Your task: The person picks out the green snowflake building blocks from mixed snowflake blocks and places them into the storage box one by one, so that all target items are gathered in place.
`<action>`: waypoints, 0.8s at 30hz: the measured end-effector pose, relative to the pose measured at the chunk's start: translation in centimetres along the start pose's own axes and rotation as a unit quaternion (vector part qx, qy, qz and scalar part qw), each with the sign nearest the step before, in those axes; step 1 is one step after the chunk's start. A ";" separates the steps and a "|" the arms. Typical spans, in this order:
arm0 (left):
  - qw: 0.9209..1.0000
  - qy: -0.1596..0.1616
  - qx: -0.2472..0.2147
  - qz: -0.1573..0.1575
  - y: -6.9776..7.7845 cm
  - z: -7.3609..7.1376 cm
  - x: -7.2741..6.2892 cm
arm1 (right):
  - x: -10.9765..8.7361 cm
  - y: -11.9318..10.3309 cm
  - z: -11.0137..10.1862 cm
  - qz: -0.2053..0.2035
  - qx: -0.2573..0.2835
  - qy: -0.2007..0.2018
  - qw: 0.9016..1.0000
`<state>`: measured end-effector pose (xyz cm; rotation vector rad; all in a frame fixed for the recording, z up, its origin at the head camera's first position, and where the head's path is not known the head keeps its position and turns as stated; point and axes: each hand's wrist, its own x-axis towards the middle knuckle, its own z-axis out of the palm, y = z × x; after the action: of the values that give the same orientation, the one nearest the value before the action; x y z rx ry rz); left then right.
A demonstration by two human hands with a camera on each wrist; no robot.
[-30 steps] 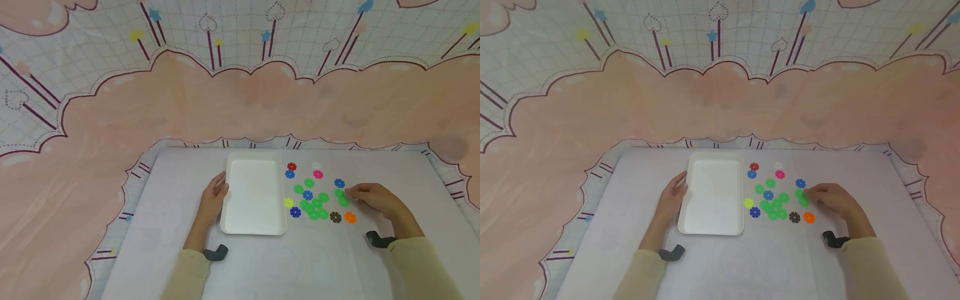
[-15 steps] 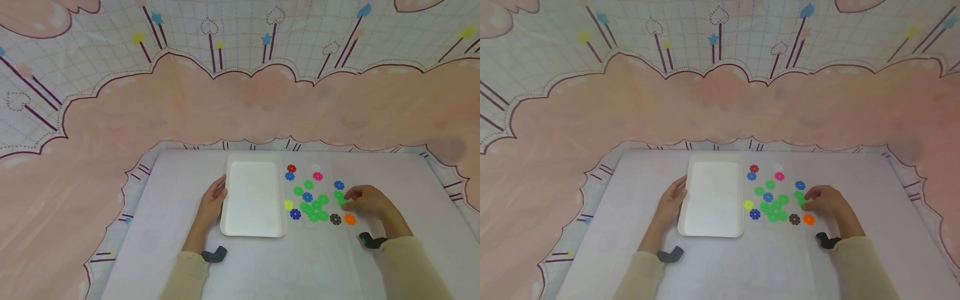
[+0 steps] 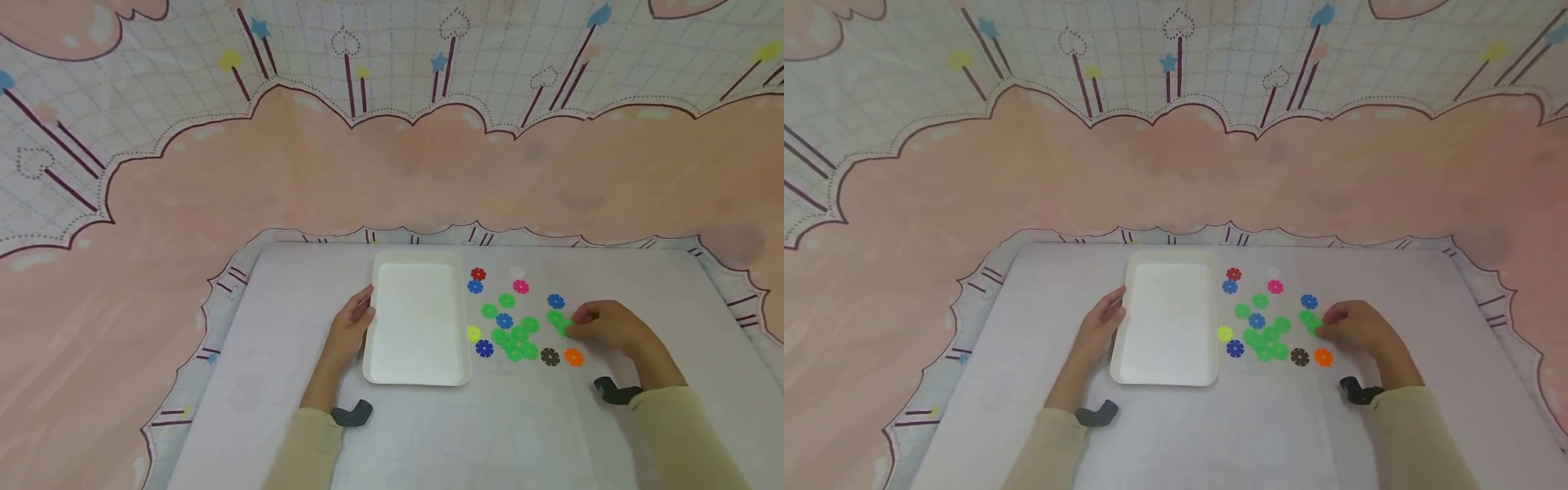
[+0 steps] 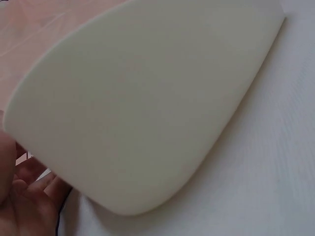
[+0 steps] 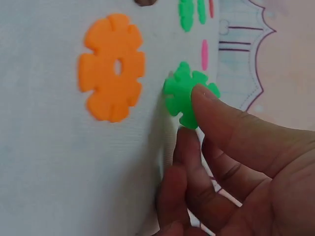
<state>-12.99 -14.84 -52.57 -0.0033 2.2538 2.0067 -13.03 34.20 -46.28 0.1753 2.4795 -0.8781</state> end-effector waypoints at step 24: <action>1.000 0.000 0.002 0.012 -0.2 0.0 0.2 | 2.6 -9.4 4.0 -0.040 0.272 -0.025 0.961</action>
<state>-13.17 -14.84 -52.76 0.0242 2.2693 2.0144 -16.24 24.20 -45.05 0.2344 2.1540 -1.5636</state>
